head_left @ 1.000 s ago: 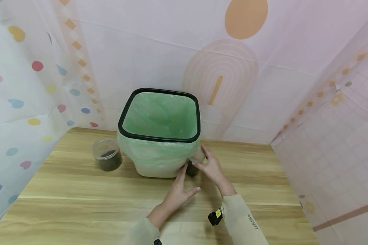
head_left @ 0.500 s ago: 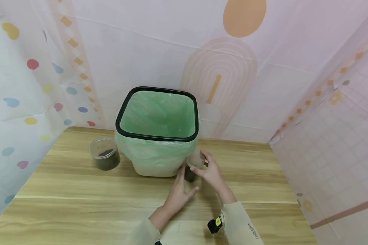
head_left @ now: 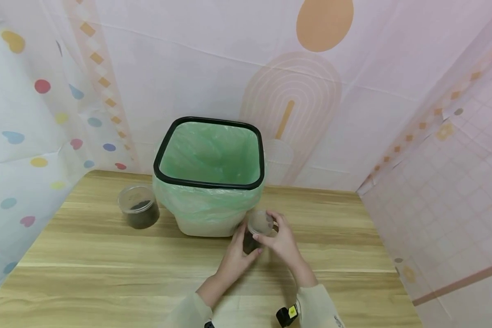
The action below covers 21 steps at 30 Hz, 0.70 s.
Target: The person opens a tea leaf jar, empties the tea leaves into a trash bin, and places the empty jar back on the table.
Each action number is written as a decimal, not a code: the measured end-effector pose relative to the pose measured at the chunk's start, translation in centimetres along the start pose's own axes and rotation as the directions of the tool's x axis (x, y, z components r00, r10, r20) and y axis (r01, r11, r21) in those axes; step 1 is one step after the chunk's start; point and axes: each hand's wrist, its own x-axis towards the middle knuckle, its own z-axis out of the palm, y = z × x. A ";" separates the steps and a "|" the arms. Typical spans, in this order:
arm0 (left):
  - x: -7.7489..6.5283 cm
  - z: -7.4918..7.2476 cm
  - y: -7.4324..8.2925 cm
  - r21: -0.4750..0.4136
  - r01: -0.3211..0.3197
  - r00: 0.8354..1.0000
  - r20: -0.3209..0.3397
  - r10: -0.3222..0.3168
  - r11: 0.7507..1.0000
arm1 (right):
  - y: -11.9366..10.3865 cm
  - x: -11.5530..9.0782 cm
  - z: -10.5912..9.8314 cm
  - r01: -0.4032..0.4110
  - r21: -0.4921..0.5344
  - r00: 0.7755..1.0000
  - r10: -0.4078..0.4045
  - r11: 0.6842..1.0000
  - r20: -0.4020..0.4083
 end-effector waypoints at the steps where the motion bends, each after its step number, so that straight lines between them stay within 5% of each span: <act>1: 0.0 -0.1 0.1 -0.006 -0.002 1.000 0.000 0.002 1.000 | -0.1 -0.2 0.0 -0.002 0.005 1.000 0.002 1.000 -0.002; 13: 0.1 -1.2 1.1 -0.028 -0.087 0.994 -0.066 0.085 0.996 | -3.5 -2.2 -0.5 -0.030 0.143 0.999 0.025 0.989 0.034; 21: -0.3 -1.6 1.9 0.017 -0.211 0.967 -0.140 0.211 0.977 | -6.8 -3.8 -1.5 -0.053 0.171 0.998 0.045 0.984 0.051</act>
